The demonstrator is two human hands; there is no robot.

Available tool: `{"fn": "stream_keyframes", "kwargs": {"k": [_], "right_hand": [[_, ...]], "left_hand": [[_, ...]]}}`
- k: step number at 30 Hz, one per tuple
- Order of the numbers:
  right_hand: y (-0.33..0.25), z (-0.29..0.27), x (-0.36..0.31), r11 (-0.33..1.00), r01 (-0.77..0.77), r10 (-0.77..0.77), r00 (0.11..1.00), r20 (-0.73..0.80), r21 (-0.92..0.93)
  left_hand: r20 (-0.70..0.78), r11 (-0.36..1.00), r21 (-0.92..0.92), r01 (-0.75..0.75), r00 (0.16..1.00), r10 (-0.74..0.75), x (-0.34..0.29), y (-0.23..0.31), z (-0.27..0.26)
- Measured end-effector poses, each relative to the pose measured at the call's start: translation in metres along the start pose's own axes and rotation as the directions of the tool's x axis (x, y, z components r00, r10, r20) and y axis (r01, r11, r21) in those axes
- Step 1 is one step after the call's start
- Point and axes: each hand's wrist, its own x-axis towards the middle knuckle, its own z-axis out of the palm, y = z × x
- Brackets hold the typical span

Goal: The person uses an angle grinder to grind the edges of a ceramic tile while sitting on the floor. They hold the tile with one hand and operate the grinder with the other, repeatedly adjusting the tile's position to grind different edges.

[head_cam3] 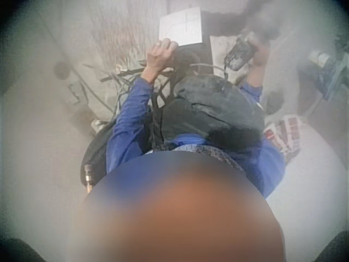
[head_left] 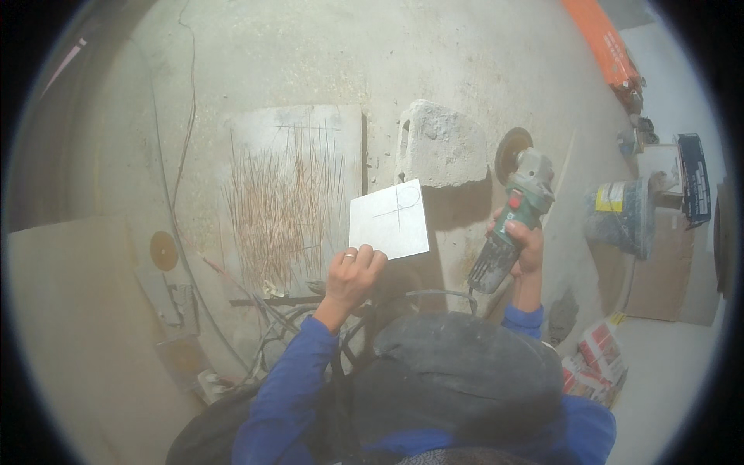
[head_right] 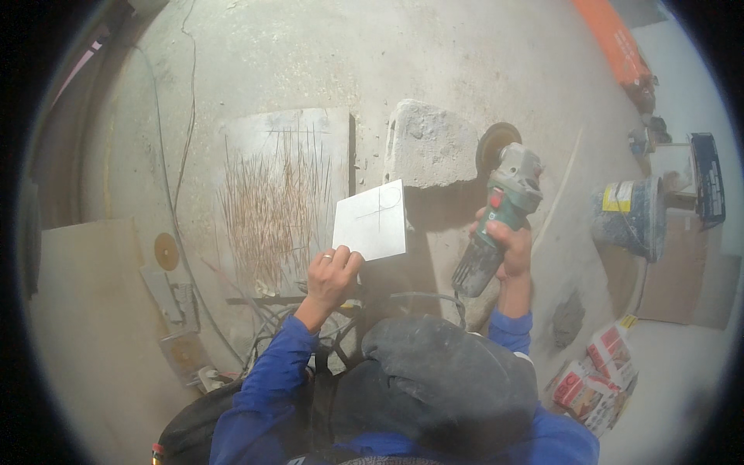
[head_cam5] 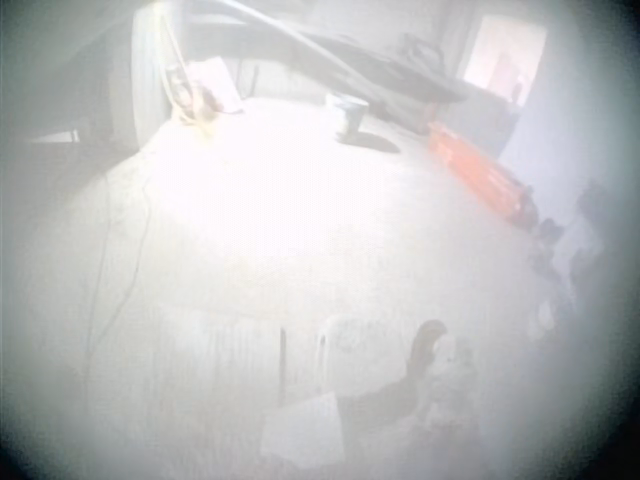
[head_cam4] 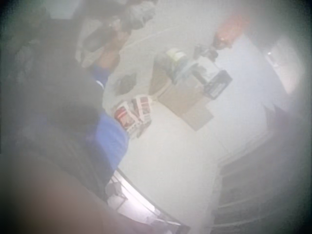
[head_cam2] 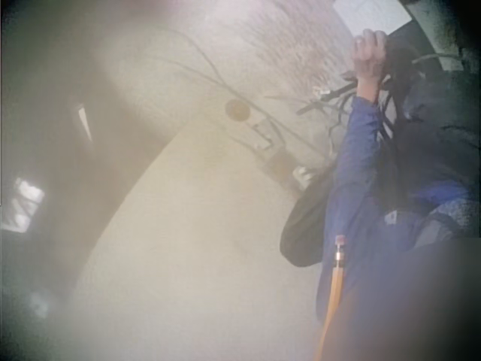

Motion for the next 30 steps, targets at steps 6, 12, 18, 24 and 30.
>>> {"fn": "stream_keyframes", "kwargs": {"k": [6,12,18,24,30], "right_hand": [[0.002,0.01,0.006,0.999,-0.029,0.03,0.996,0.079,-0.015],[-0.002,0.026,0.008,0.998,-0.016,0.025,0.991,0.135,-0.064],[0.0,0.033,0.006,0.997,-0.019,0.03,0.989,0.142,-0.077],[-0.011,0.03,0.007,0.99,-0.033,0.054,0.986,0.155,-0.136],[-0.017,0.063,0.024,0.928,0.061,0.065,0.945,0.32,-0.368]], "left_hand": [[-0.036,0.998,-0.032,0.051,0.998,-0.052,0.002,-0.006,-0.005],[-0.085,0.991,-0.02,0.131,0.988,-0.132,0.007,-0.009,-0.015],[-0.056,0.986,-0.079,0.149,0.987,-0.153,0.0,-0.008,-0.013],[-0.083,0.796,-0.331,0.506,0.825,-0.559,0.007,-0.023,-0.02],[-0.015,0.432,-0.637,0.638,0.55,-0.835,0.004,-0.065,-0.03]]}}
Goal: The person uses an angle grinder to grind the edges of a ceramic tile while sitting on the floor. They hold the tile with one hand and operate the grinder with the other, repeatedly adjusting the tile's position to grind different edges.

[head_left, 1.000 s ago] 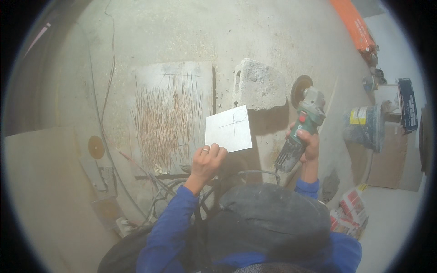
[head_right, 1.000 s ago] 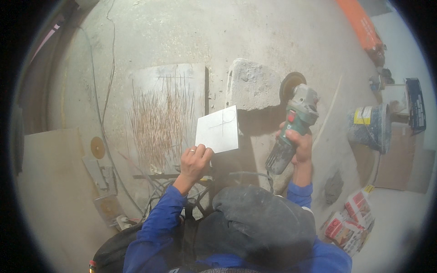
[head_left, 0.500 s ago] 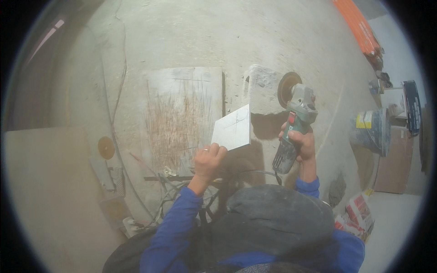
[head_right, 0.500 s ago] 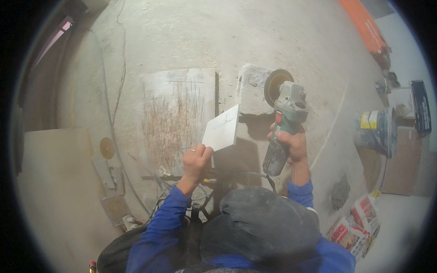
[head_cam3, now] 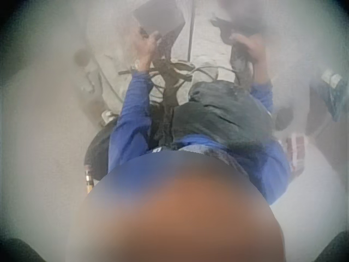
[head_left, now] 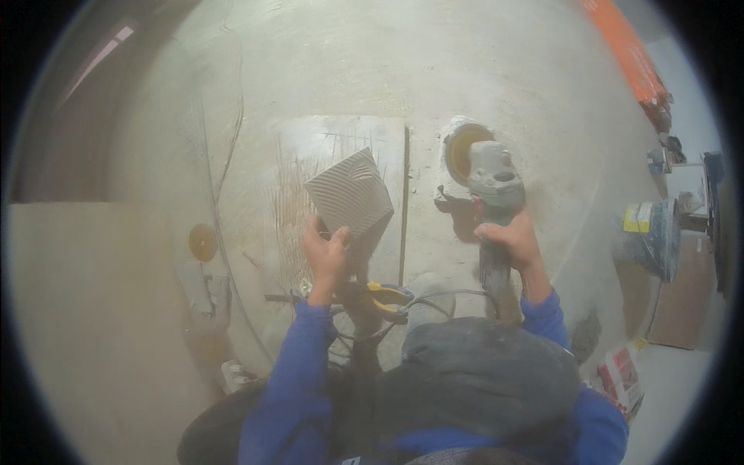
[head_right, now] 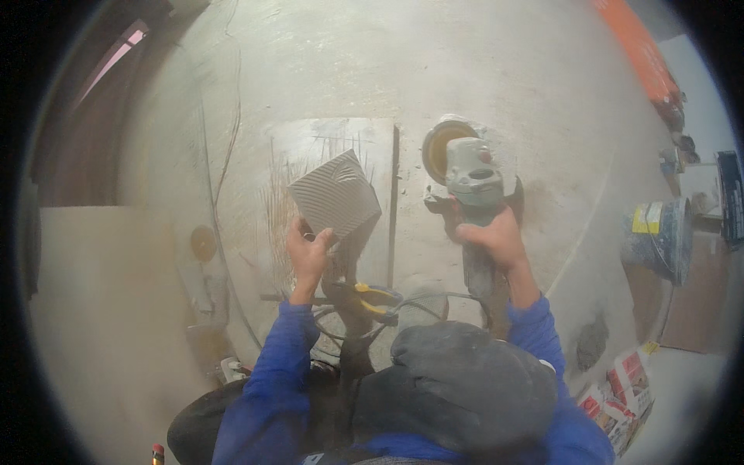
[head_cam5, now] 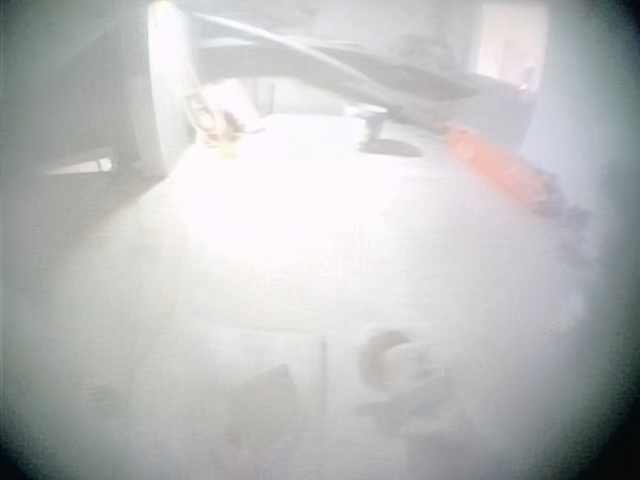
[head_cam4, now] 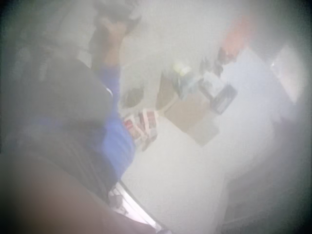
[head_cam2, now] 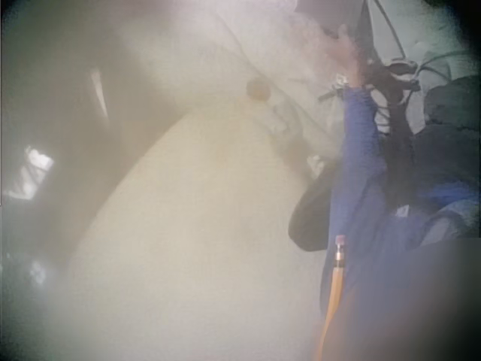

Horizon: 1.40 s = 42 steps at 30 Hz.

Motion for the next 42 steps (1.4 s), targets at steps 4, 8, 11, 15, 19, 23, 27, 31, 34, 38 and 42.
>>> {"fn": "stream_keyframes", "kwargs": {"k": [4,8,11,15,19,23,27,31,34,38,42], "right_hand": [[-0.006,0.031,0.032,0.98,-0.011,0.041,0.988,0.149,-0.196],[-0.002,0.062,0.061,0.904,-0.039,0.146,0.964,0.222,-0.425],[0.005,0.08,0.082,0.884,0.059,0.112,0.937,0.332,-0.464],[0.014,0.096,0.1,0.869,0.028,0.198,0.896,0.399,-0.495],[0.017,0.103,0.108,0.848,0.045,0.221,0.876,0.43,-0.527],[0.014,0.11,0.112,0.836,0.052,0.233,0.867,0.44,-0.546],[0.01,0.115,0.118,0.795,-0.004,0.32,0.853,0.413,-0.606],[0.011,0.12,0.124,0.776,0.02,0.326,0.843,0.428,-0.63],[0.013,0.121,0.125,0.752,0.0,0.365,0.832,0.417,-0.659],[0.015,0.123,0.131,0.718,0.033,0.377,0.821,0.428,-0.695],[0.014,0.125,0.132,0.734,0.041,0.33,0.851,0.409,-0.678]], "left_hand": [[-0.009,0.96,0.135,0.246,0.969,-0.247,0.013,-0.033,-0.008],[0.029,0.913,0.037,0.407,0.912,-0.408,0.02,-0.058,-0.004],[0.043,0.934,0.131,0.334,0.939,-0.342,0.027,-0.062,-0.007],[0.2,0.904,0.322,0.283,0.913,-0.357,0.037,-0.054,-0.021],[0.251,0.864,0.482,0.144,0.922,-0.294,0.043,-0.047,-0.027],[0.271,0.876,0.457,0.153,0.914,-0.301,0.044,-0.05,-0.031],[0.2,0.887,0.397,0.235,0.921,-0.333,0.046,-0.054,-0.03],[0.122,0.857,0.476,0.2,0.949,-0.289,0.052,-0.06,-0.024],[0.095,0.87,0.453,0.195,0.96,-0.265,0.055,-0.066,-0.023],[0.104,0.881,0.407,0.242,0.946,-0.308,0.058,-0.068,-0.023],[0.153,0.862,0.379,0.338,0.895,-0.419,0.061,-0.063,-0.024]]}}
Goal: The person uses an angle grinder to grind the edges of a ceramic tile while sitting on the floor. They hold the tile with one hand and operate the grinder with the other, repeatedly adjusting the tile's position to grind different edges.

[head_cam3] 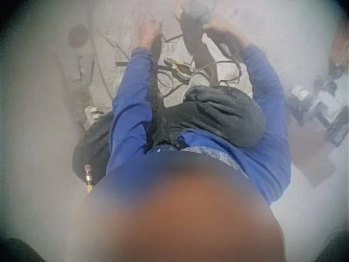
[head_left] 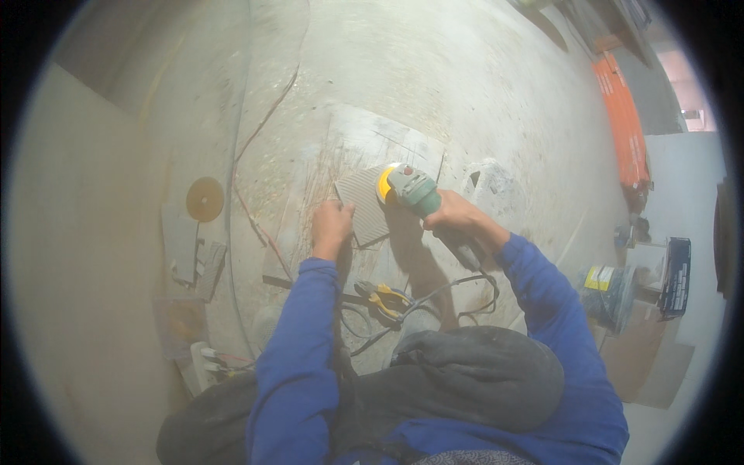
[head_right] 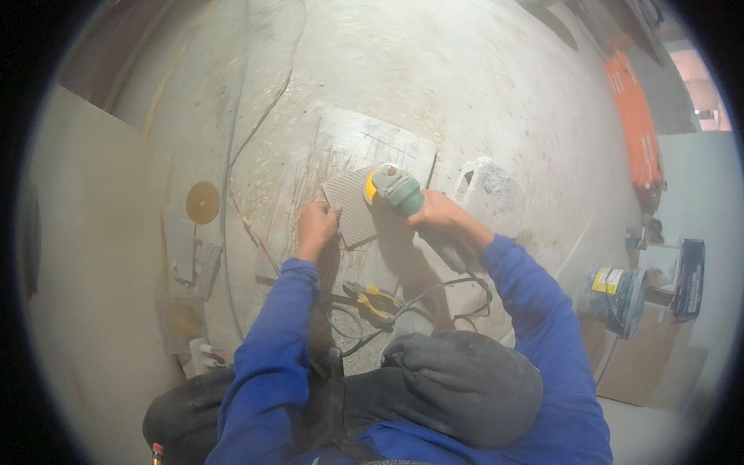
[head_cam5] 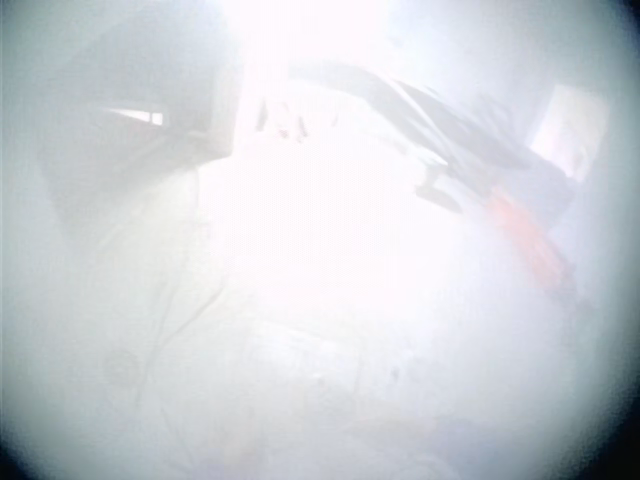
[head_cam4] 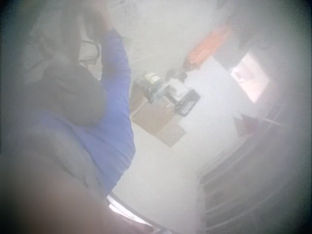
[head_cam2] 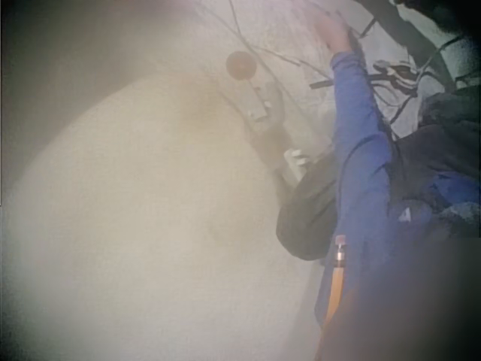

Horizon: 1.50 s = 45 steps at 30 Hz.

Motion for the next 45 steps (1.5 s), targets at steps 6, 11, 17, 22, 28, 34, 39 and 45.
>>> {"fn": "stream_keyframes", "kwargs": {"k": [6,11,17,22,28,34,39,45], "right_hand": [[-0.007,0.0,-0.005,0.994,-0.078,0.075,0.996,0.045,0.076],[-0.011,0.0,-0.007,0.991,-0.093,0.089,0.995,0.044,0.092],[-0.012,0.001,-0.007,0.98,-0.121,0.113,0.992,0.056,0.157],[-0.016,0.001,-0.011,0.978,-0.132,0.126,0.991,0.045,0.164],[-0.02,0.003,-0.013,0.962,-0.151,0.142,0.988,0.057,0.226],[-0.02,0.003,-0.014,0.96,-0.157,0.147,0.987,0.06,0.23],[-0.023,0.004,-0.013,0.966,-0.156,0.145,0.987,0.066,0.207],[-0.019,0.005,-0.013,0.962,-0.181,0.172,0.983,0.063,0.205]], "left_hand": [[0.007,0.998,0.065,0.012,1.0,-0.012,-0.002,0.005,-0.003],[-0.007,0.999,0.048,0.012,1.0,-0.012,-0.006,0.009,-0.006],[0.002,0.999,0.046,0.01,1.0,-0.01,-0.006,0.01,-0.006],[-0.006,0.998,0.063,0.006,1.0,-0.005,-0.004,0.009,-0.003],[-0.003,0.998,0.052,0.017,1.0,-0.017,-0.005,0.01,-0.002],[0.006,0.999,0.045,0.028,1.0,-0.029,-0.006,0.01,-0.003],[0.003,0.999,0.039,0.016,1.0,-0.016,-0.005,0.009,-0.003],[-0.006,0.999,0.033,0.004,1.0,-0.004,-0.006,0.009,-0.003]]}}
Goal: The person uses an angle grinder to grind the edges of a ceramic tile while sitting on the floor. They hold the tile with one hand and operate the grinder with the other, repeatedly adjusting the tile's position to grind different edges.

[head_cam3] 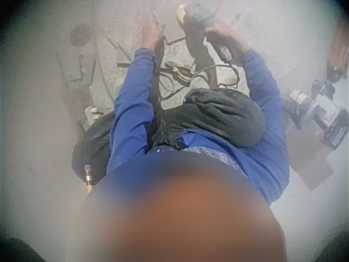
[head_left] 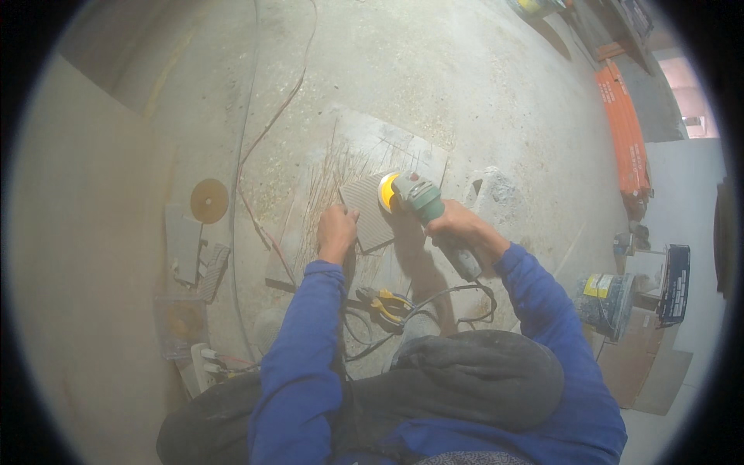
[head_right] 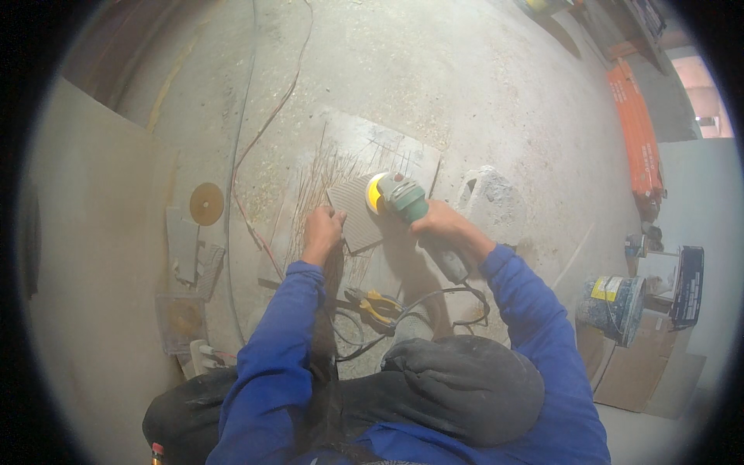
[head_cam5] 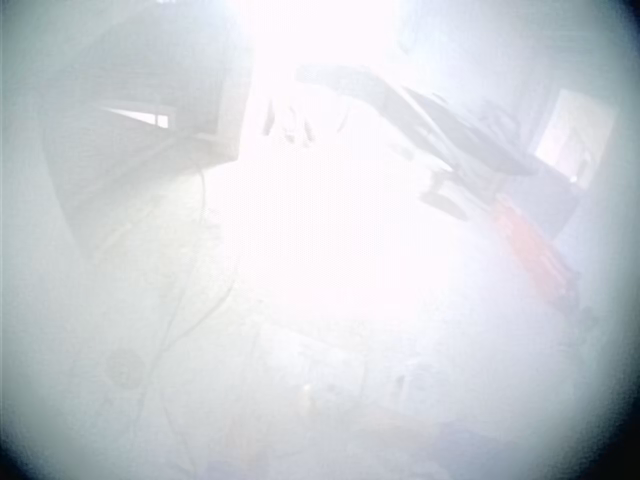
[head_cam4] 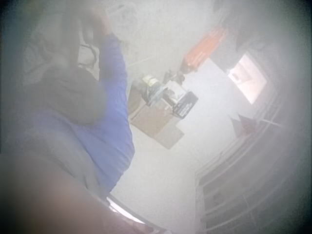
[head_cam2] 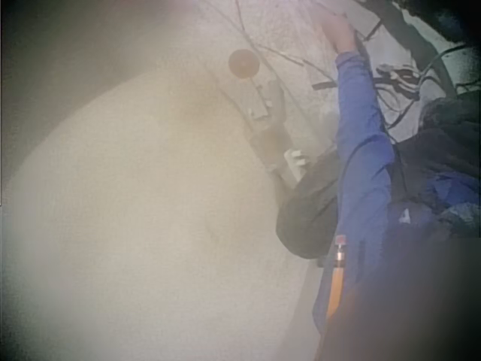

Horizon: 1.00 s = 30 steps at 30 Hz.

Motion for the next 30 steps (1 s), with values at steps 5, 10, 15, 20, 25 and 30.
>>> {"fn": "stream_keyframes", "kwargs": {"k": [5,10,15,20,25,30], "right_hand": [[0.004,0.002,0.001,0.998,0.055,-0.055,0.998,-0.021,-0.002],[0.001,0.001,-0.001,0.999,0.013,-0.013,1.0,-0.001,-0.047],[0.003,-0.001,-0.003,0.993,0.084,-0.086,0.996,-0.018,-0.081],[0.013,-0.006,-0.004,0.986,0.083,-0.095,0.992,-0.078,-0.145],[0.017,-0.012,0.002,0.943,0.162,-0.212,0.966,-0.15,-0.292],[0.017,-0.014,0.007,0.937,0.152,-0.221,0.956,-0.195,-0.315]], "left_hand": [[0.006,1.0,-0.008,0.021,1.0,-0.021,-0.001,0.001,-0.001],[0.012,1.0,-0.009,0.03,0.999,-0.029,-0.001,0.002,-0.002],[0.02,0.998,-0.019,0.052,0.998,-0.052,-0.002,0.003,-0.002],[-0.006,1.0,-0.009,0.023,1.0,-0.023,-0.001,0.003,-0.002],[0.012,1.0,0.003,0.031,0.999,-0.031,0.0,0.001,0.0],[0.004,1.0,0.015,0.017,1.0,-0.017,0.0,0.0,0.001]]}}
